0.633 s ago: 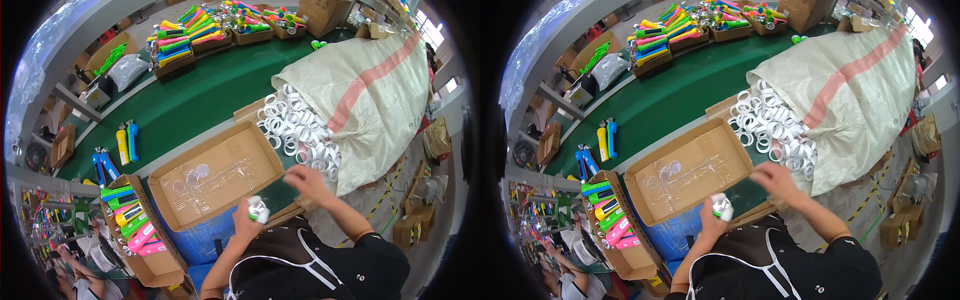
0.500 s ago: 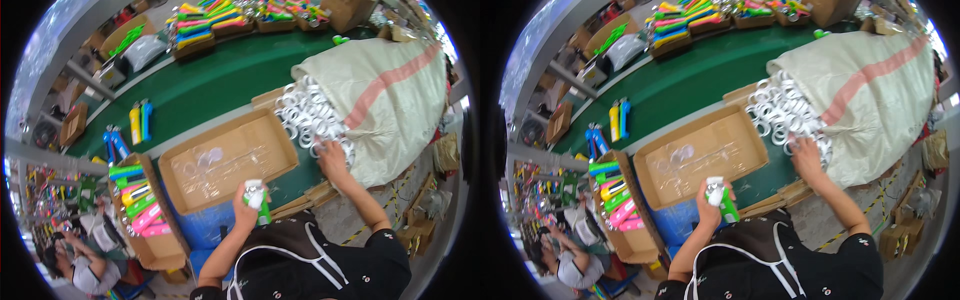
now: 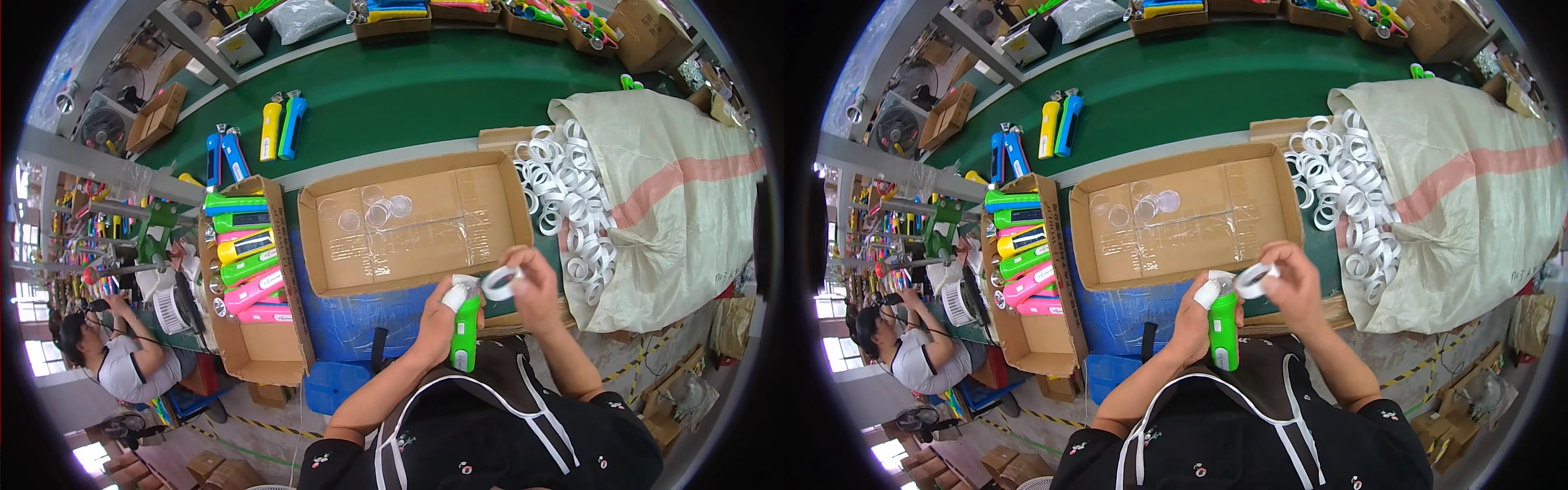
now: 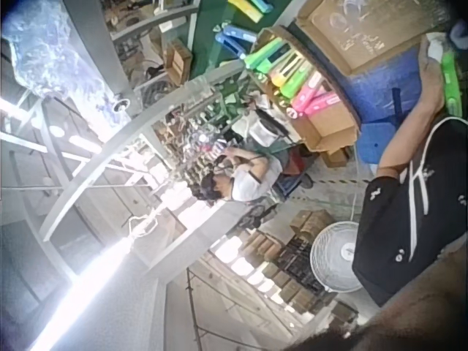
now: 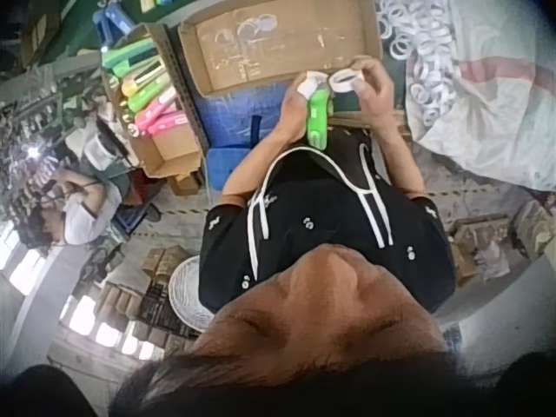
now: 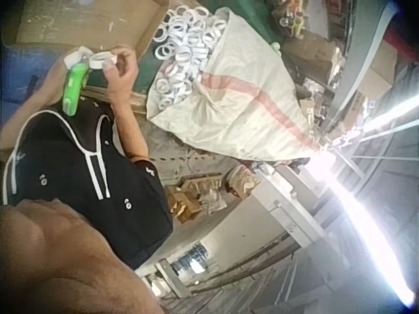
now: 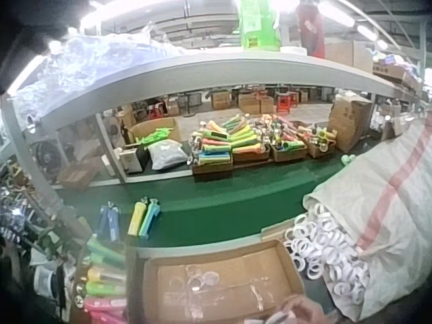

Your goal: The person assembles flashlights along a workstation by attaching plastic lenses and ring caps onto flashlight bodies by hand, then places and organizes the flashlights in boxes and along the conveyor belt.

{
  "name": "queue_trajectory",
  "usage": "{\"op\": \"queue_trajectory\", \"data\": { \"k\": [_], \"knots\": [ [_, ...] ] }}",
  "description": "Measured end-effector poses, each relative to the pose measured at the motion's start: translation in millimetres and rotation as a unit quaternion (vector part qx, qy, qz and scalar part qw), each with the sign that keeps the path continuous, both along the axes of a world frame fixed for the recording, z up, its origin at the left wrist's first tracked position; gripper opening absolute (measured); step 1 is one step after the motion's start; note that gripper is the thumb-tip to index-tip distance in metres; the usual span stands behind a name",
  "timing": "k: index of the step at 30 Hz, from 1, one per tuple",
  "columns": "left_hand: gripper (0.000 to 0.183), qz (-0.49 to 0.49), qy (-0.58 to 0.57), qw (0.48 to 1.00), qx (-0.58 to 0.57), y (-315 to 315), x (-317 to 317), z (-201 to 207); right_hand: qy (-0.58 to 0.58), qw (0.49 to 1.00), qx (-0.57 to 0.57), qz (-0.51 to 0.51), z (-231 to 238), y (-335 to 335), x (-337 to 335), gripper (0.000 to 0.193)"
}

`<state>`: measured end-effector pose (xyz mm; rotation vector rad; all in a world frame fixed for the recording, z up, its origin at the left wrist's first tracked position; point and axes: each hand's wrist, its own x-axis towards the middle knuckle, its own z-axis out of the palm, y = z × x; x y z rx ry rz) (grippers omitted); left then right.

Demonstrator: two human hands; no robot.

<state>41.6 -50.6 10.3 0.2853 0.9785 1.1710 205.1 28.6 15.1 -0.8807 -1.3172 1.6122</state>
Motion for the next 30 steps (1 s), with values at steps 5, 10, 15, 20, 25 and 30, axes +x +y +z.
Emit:
{"op": "queue_trajectory", "data": {
  "k": [5, 10, 15, 20, 25, 30],
  "knots": [
    [0.026, 0.012, -0.005, 1.0, -0.002, -6.0, 0.6, -6.7, -0.166, 0.974, 0.147, 0.054, 10.2, -21.9, -15.7, 0.024],
    [0.034, 0.006, -0.111, 0.994, -0.008, -12.2, 0.0, -22.0, -0.231, 0.956, 0.136, 0.116, 27.7, -21.7, -14.5, 0.021],
    [0.054, -0.009, -0.072, 0.996, 0.045, -14.7, -11.7, -23.6, -0.251, 0.944, 0.149, 0.154, 24.5, -5.2, -8.2, 0.02],
    [0.06, -0.172, 0.164, 0.955, 0.177, -4.3, -31.2, -11.6, -0.264, 0.943, -0.026, 0.2, 35.2, 7.2, -11.7, 0.015],
    [0.048, -0.236, 0.219, 0.938, 0.127, 2.1, -36.1, -8.1, -0.224, 0.942, -0.112, 0.223, 29.7, 13.8, -10.3, 0.015],
    [0.042, -0.171, 0.251, 0.937, 0.174, -3.2, -32.4, -13.2, -0.099, 0.953, -0.151, 0.242, 14.5, 6.3, 2.1, 0.014]
  ]
}}
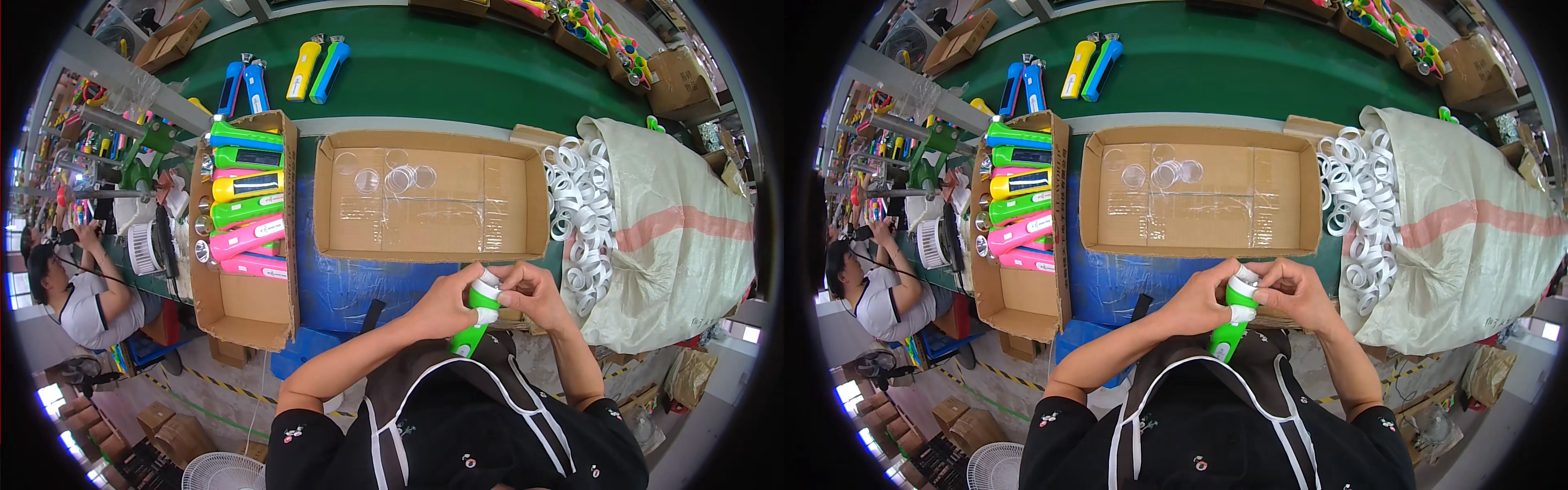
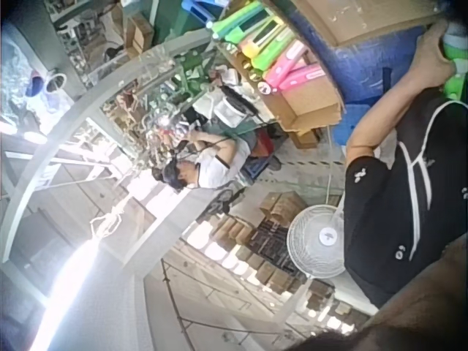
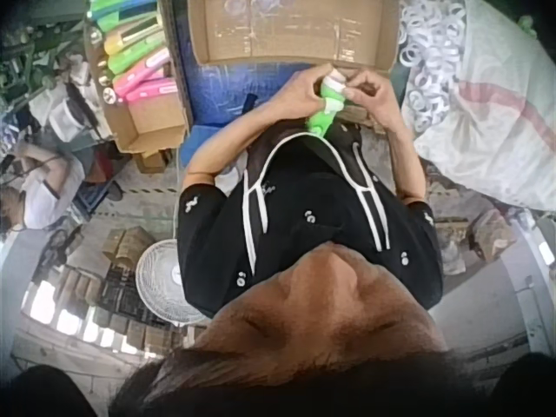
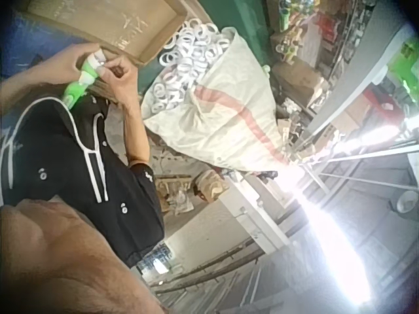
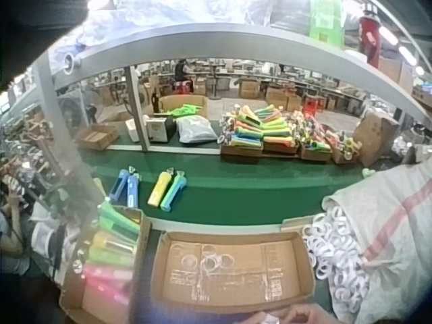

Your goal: The person assembles flashlights along a workstation by attaching plastic lenses and ring caps onto flashlight bodies by hand, then places and organizes the flashlights in boxes and along the conveyor belt.

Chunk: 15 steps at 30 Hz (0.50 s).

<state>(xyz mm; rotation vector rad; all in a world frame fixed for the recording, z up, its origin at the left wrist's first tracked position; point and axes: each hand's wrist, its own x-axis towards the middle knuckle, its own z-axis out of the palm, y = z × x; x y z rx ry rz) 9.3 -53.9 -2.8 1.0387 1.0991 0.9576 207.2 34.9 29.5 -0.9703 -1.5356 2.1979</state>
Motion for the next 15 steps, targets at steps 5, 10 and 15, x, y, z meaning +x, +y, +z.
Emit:
{"op": "queue_trajectory", "data": {
  "k": [5, 10, 15],
  "knots": [
    [0.04, -0.009, 0.048, 0.998, -0.031, 7.1, -2.9, 10.3, -0.057, 0.998, 0.012, 0.027, 6.2, 11.1, -6.1, 0.01],
    [0.039, -0.01, 0.049, 0.997, -0.052, 3.6, 0.7, 7.8, 0.007, 0.997, -0.026, 0.078, -5.7, 18.7, -0.2, 0.009],
    [0.039, 0.002, 0.071, 0.997, -0.043, 6.6, -0.7, 5.8, -0.11, 0.993, 0.025, 0.047, -6.6, 14.8, -8.2, 0.012]
  ]
}}
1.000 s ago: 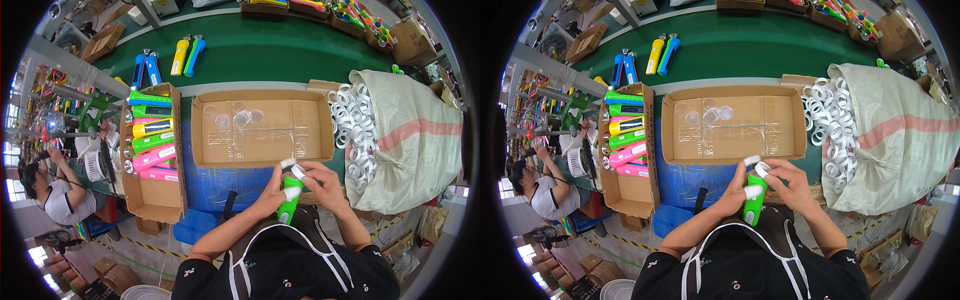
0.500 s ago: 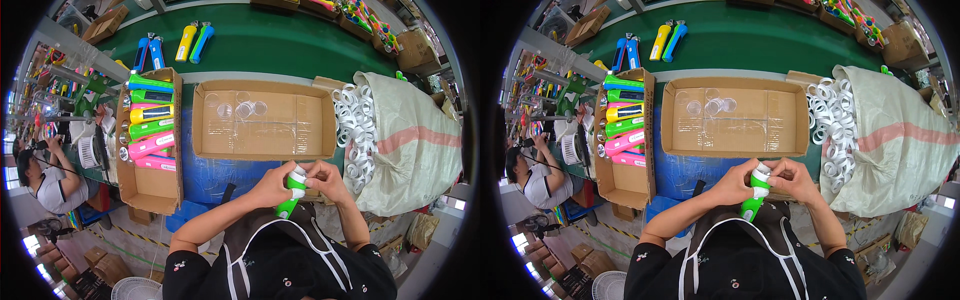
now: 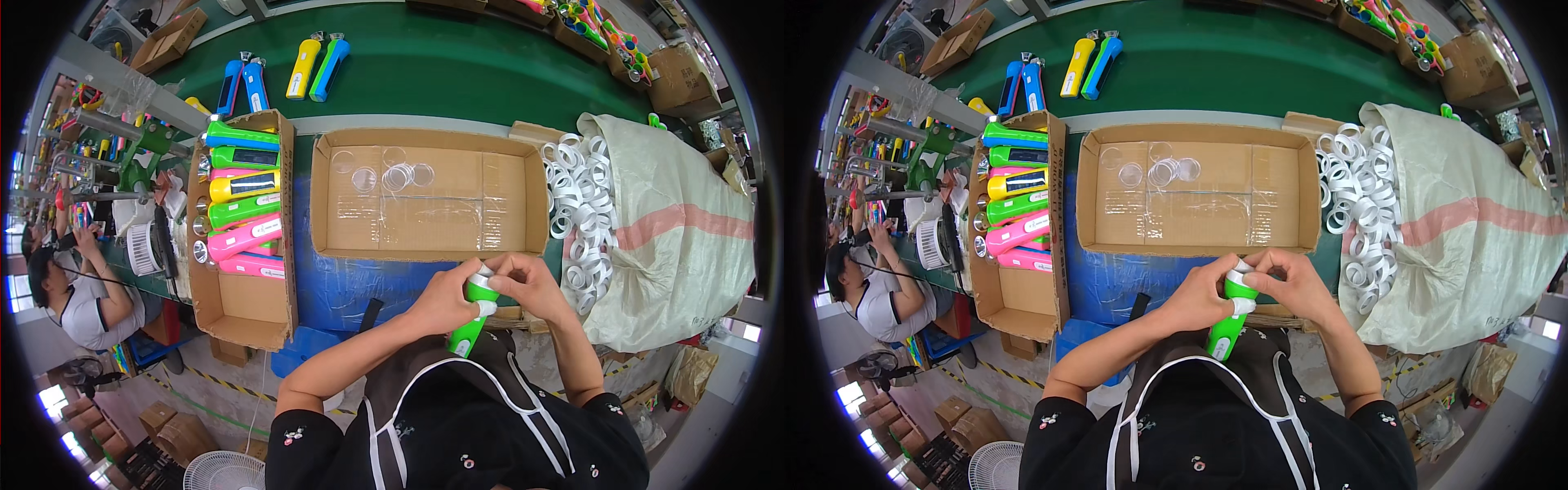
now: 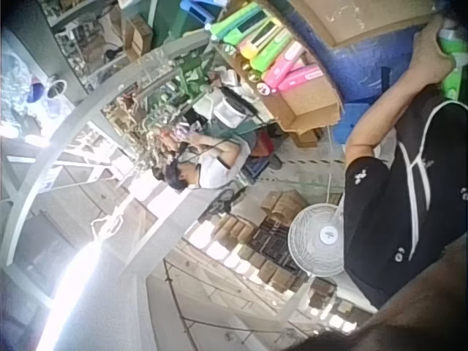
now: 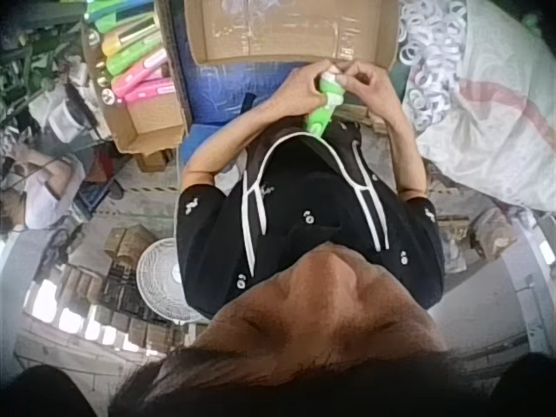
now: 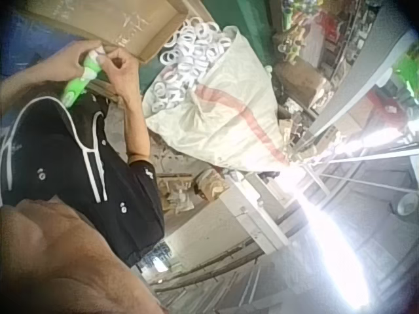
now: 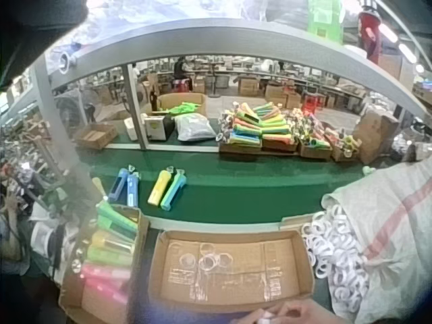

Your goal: The person assembles flashlights along a workstation by attaching plastic lenses and ring caps onto flashlight bodies by hand, then places and organizes the flashlights in boxes and along the conveyor belt.

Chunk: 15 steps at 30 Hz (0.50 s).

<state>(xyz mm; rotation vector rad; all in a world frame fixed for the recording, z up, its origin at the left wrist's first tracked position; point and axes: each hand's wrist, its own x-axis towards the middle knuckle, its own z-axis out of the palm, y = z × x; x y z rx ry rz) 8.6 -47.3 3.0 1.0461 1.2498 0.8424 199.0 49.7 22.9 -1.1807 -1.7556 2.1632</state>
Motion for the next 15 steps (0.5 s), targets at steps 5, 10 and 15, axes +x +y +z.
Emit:
{"op": "queue_trajectory", "data": {
  "k": [5, 10, 15],
  "knots": [
    [0.038, 0.002, -0.031, 0.999, -0.006, -5.5, 0.4, -13.0, 0.107, 0.993, -0.055, -0.002, -13.4, -0.7, 8.5, 0.012],
    [0.037, -0.019, -0.008, 0.999, -0.036, -0.9, -1.9, -8.2, 0.008, 1.0, 0.0, -0.016, -3.0, -2.3, 2.0, 0.011],
    [0.038, -0.029, -0.048, 0.998, -0.028, -3.5, -0.9, -3.6, 0.165, 0.982, -0.064, 0.07, -20.0, 14.8, 14.8, 0.01]
  ]
}}
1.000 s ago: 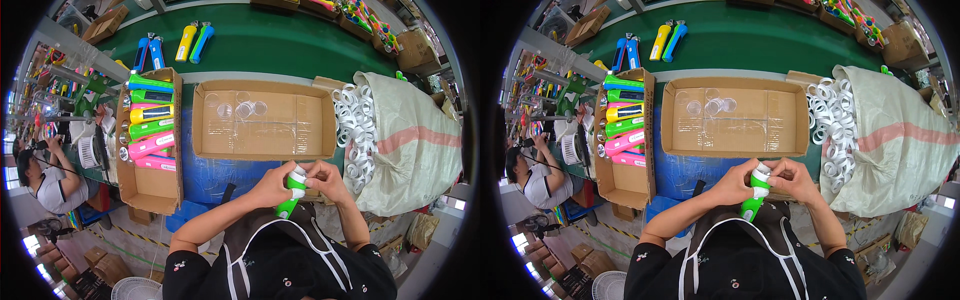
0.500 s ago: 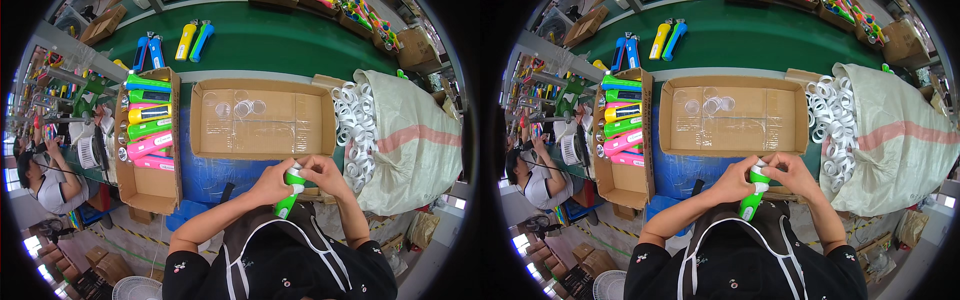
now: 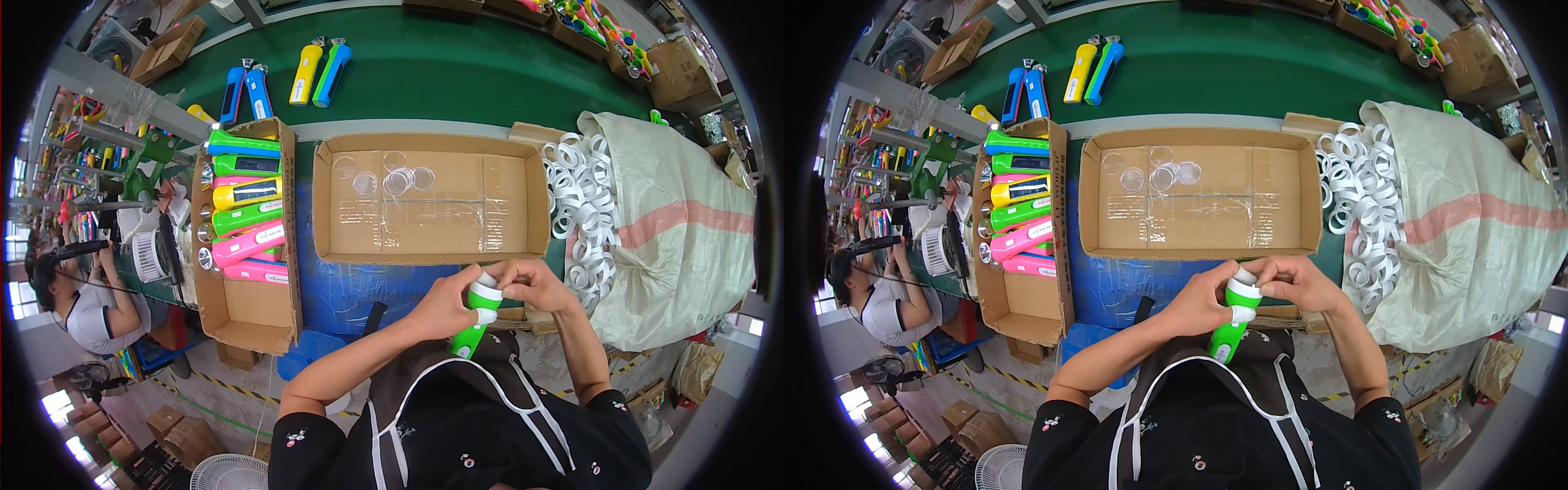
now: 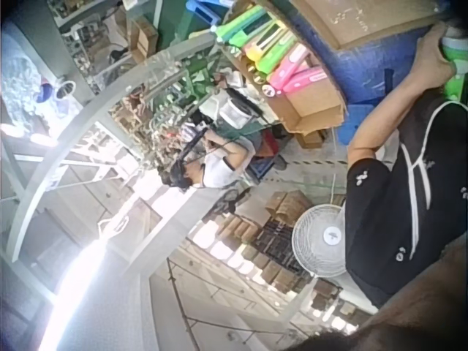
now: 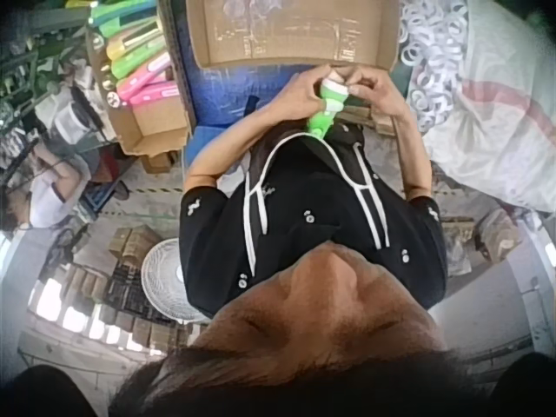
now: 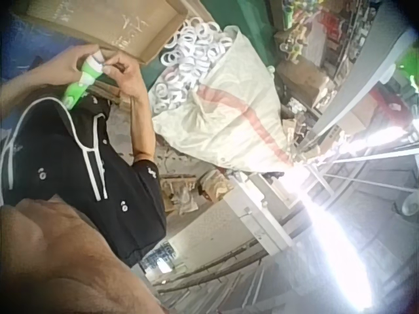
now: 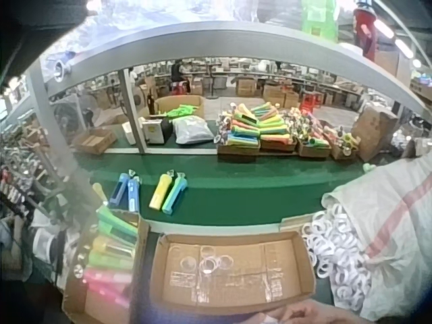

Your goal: The person assembles flashlights along a workstation by attaching plastic lenses and ring caps onto flashlight bodies by hand, then places and organizes the flashlights in boxes and along the conveyor belt.

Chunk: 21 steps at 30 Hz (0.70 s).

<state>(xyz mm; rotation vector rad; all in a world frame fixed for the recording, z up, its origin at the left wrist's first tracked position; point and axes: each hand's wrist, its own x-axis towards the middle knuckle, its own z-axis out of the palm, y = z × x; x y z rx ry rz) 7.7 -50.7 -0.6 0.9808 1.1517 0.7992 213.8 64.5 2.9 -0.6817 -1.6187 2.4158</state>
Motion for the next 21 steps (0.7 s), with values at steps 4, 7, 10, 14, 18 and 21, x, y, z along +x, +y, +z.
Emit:
{"op": "queue_trajectory", "data": {
  "k": [4, 7, 10, 14, 18, 21],
  "knots": [
    [0.039, 0.016, 0.028, 0.999, 0.014, 1.2, 0.4, -3.9, -0.081, 0.997, 0.015, -0.014, 9.5, -5.2, -7.4, 0.01],
    [0.039, 0.005, 0.044, 0.999, -0.002, 3.4, -0.3, 0.8, -0.12, 0.99, 0.059, -0.045, 12.3, -11.4, -12.4, 0.011],
    [0.04, 0.009, 0.02, 1.0, 0.019, -0.9, -0.8, -7.1, -0.071, 0.997, -0.002, -0.043, 6.0, -11.1, -6.0, 0.011],
    [0.038, 0.015, -0.013, 1.0, 0.021, -3.7, 2.3, -16.6, -0.015, 0.998, -0.007, -0.056, -6.1, -15.1, 0.3, 0.011],
    [0.038, -0.003, 0.048, 0.999, 0.002, 3.5, -0.2, -2.9, -0.119, 0.99, 0.024, -0.078, 16.3, -16.5, -9.0, 0.011],
    [0.039, 0.041, 0.01, 0.997, 0.059, -3.2, 0.9, -14.9, -0.114, 0.991, 0.032, -0.066, 16.0, -15.8, -7.3, 0.012]
  ]
}}
